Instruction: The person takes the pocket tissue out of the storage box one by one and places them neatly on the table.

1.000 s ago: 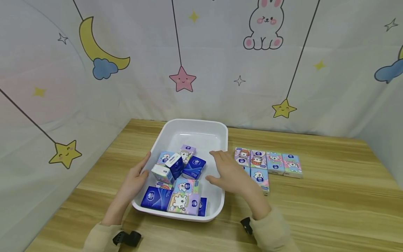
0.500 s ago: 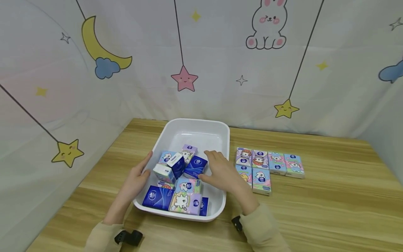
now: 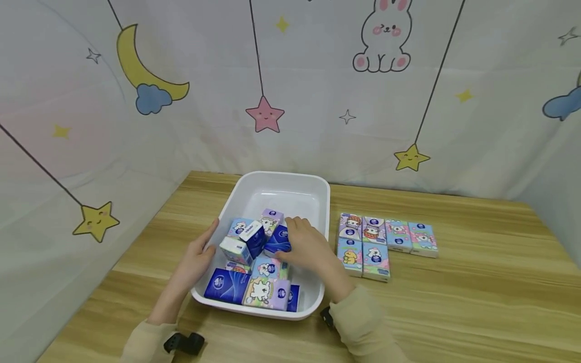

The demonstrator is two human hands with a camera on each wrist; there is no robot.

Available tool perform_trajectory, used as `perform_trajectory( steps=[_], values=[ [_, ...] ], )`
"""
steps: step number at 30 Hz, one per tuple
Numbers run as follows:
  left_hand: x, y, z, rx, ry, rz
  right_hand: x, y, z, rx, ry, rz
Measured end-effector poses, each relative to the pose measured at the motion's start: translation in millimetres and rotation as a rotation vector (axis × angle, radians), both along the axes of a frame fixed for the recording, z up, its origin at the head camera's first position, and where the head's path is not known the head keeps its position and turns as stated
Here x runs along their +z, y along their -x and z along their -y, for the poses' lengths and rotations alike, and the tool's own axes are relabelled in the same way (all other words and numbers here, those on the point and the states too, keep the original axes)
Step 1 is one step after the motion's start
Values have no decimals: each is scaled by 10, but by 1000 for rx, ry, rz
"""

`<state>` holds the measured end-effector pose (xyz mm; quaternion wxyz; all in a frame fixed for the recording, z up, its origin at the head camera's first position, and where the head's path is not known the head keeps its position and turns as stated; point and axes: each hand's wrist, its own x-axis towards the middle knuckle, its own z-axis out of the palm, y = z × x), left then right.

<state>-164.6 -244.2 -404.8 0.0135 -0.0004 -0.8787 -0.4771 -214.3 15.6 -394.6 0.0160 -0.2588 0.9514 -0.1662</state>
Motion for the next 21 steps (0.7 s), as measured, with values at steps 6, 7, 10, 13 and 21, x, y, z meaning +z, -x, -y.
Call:
perform_trajectory(
  steps=[6,7,10,13,21],
  values=[
    [0,-34,26,6,15,4,-42,10,76,13,-59,-2],
    [0,-34,27,6,16,3,-42,10,80,8,-63,1],
    [3,-29,26,7,9,1,-40,13,82,-8,-69,16],
    [3,-19,22,9,8,1,-36,21,78,-20,-68,44],
    [2,1,3,8,13,12,-64,56,59,-47,-71,86]
  ],
)
